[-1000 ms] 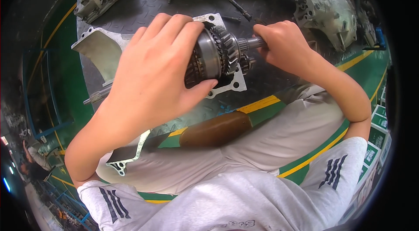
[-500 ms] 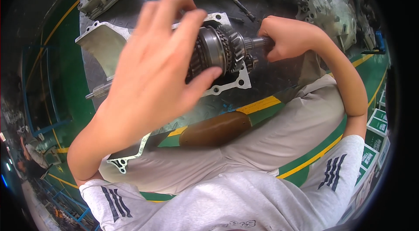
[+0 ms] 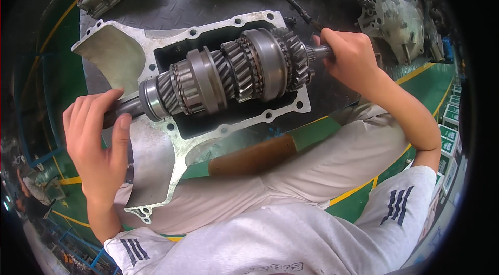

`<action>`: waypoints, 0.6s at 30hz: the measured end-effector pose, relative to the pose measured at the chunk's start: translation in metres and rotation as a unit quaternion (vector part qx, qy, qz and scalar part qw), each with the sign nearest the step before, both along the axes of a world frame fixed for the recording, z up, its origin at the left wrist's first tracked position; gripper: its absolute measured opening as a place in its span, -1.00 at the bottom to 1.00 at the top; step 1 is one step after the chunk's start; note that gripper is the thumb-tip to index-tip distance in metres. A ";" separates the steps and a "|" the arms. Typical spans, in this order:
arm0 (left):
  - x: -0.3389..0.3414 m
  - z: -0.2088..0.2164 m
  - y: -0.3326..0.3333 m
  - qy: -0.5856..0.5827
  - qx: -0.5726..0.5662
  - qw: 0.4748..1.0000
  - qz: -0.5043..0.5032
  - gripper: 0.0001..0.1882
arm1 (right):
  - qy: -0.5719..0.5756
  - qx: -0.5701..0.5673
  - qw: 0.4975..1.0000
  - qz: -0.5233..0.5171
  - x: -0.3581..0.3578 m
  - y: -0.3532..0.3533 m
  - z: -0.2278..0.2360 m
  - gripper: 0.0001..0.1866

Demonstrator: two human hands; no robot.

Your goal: The person rotates gears and slides components along a shaft inside a transmission housing. They manipulate the assembly by hand while it sits on a workbench.

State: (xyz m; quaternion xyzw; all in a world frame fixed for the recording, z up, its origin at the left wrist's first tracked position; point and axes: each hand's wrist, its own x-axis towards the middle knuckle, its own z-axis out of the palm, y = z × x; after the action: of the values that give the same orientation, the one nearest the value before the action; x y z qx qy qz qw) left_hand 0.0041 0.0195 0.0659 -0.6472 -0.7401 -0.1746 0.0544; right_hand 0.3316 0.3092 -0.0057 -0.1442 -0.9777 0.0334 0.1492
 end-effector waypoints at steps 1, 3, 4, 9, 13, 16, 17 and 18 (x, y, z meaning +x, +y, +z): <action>-0.004 0.000 -0.001 -0.009 -0.002 1.000 -0.014 -0.73 | -0.050 -0.029 0.998 -0.025 -0.001 0.001 0.003 -0.74; -0.006 0.003 -0.003 -0.031 -0.009 0.999 -0.020 -0.76 | -0.155 -0.160 0.974 -0.051 -0.009 0.007 0.019 -0.81; -0.007 0.002 -0.004 -0.030 -0.010 0.999 -0.017 -0.76 | -0.211 -0.259 0.941 -0.053 -0.019 0.014 0.035 -0.82; -0.011 -0.013 -0.012 -0.151 0.014 0.988 0.014 -0.72 | -0.254 -0.401 0.880 0.007 -0.031 0.033 0.049 -0.76; -0.017 -0.010 -0.022 -0.190 0.005 0.981 0.029 -0.70 | -0.076 -0.179 0.981 -0.017 -0.009 -0.011 0.038 -0.70; -0.022 -0.008 -0.020 -0.186 -0.015 0.982 0.022 -0.69 | -0.008 -0.049 0.998 -0.024 -0.004 -0.020 0.018 -0.69; -0.022 -0.005 -0.018 -0.163 -0.025 0.986 0.014 -0.70 | -0.029 -0.041 0.998 -0.036 -0.003 -0.014 0.011 -0.69; -0.023 -0.005 -0.017 -0.163 -0.025 0.986 0.012 -0.70 | -0.049 -0.032 0.997 -0.049 -0.004 -0.010 0.008 -0.69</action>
State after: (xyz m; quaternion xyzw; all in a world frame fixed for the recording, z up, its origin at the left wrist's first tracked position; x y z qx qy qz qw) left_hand -0.0188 0.0030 0.0613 -0.6019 -0.7511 -0.2586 -0.0815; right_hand 0.3278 0.2989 0.0027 -0.1979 -0.9740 0.0502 0.0979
